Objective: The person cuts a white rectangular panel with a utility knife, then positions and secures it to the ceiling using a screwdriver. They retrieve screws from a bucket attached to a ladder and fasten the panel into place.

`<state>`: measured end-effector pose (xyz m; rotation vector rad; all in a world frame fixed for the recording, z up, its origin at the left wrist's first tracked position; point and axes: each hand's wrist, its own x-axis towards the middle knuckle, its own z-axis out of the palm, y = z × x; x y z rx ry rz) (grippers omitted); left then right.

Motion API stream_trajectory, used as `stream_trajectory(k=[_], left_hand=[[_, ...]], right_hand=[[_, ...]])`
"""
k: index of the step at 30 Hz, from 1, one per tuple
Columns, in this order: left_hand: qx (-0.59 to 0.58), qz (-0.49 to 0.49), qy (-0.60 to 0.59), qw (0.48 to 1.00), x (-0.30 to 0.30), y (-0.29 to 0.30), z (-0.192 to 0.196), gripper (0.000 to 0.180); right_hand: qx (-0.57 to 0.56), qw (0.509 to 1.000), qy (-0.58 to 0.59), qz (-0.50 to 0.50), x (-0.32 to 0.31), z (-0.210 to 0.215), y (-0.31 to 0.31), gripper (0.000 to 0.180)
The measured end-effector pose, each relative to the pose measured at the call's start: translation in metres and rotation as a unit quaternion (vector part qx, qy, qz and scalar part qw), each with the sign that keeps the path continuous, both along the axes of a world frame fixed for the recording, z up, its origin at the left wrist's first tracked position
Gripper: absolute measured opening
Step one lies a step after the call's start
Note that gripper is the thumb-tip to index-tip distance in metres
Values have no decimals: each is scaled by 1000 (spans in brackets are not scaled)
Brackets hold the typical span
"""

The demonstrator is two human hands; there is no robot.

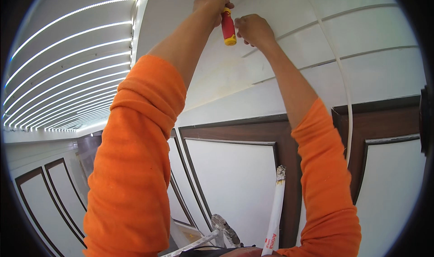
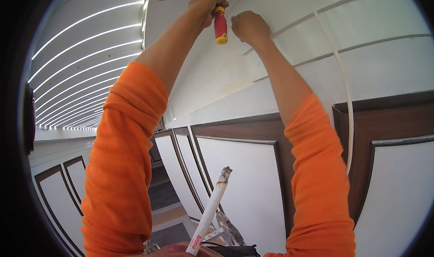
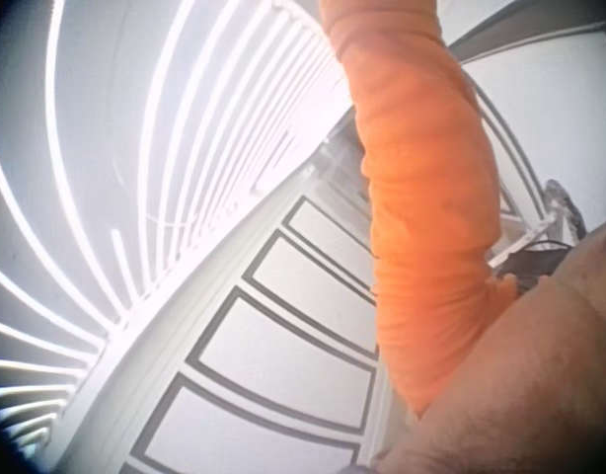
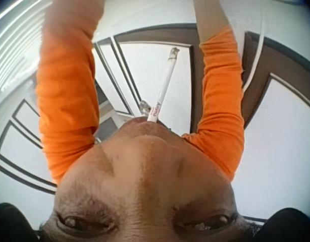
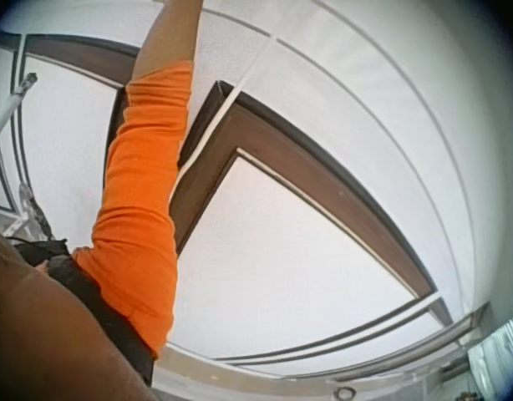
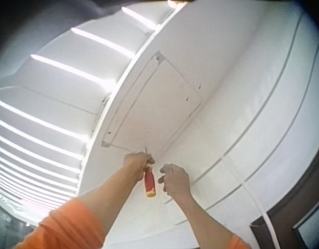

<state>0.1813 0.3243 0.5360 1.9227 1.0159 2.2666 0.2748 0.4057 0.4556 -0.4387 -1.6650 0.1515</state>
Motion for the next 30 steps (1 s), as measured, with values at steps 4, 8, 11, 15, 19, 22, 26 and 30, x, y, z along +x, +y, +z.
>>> stream_trajectory(k=[4, 8, 11, 15, 19, 22, 26, 30], left_hand=[[5, 1, -7, 1000, -8, -4, 1, 17], [15, 0, -34, 999, 4, -6, -8, 13], [10, -30, -20, 999, 9, -3, -15, 14], [-22, -71, 48, 996, -8, 11, -10, 16], [-21, -19, 113, 993, -52, 47, 53, 30], [-7, 4, 65, 998, -36, 50, 39, 21], [-11, -106, -14, 994, 3, 11, -11, 15], [-32, -82, 25, 996, -8, 11, -5, 19]], right_hand=[[225, 937, 266, 26, -40, -61, -22, 45], [291, 886, 281, -227, -83, -63, -16, 49], [286, 862, 369, -199, -86, -45, -11, 41], [18, 832, 310, 460, -58, -42, -10, 32], [51, 873, 288, 390, -52, -48, -29, 28], [262, 900, 311, -157, -70, -55, -22, 30], [45, 872, 389, 294, -65, -42, -21, 31], [-109, 702, 259, 655, -47, -48, -11, 35]])
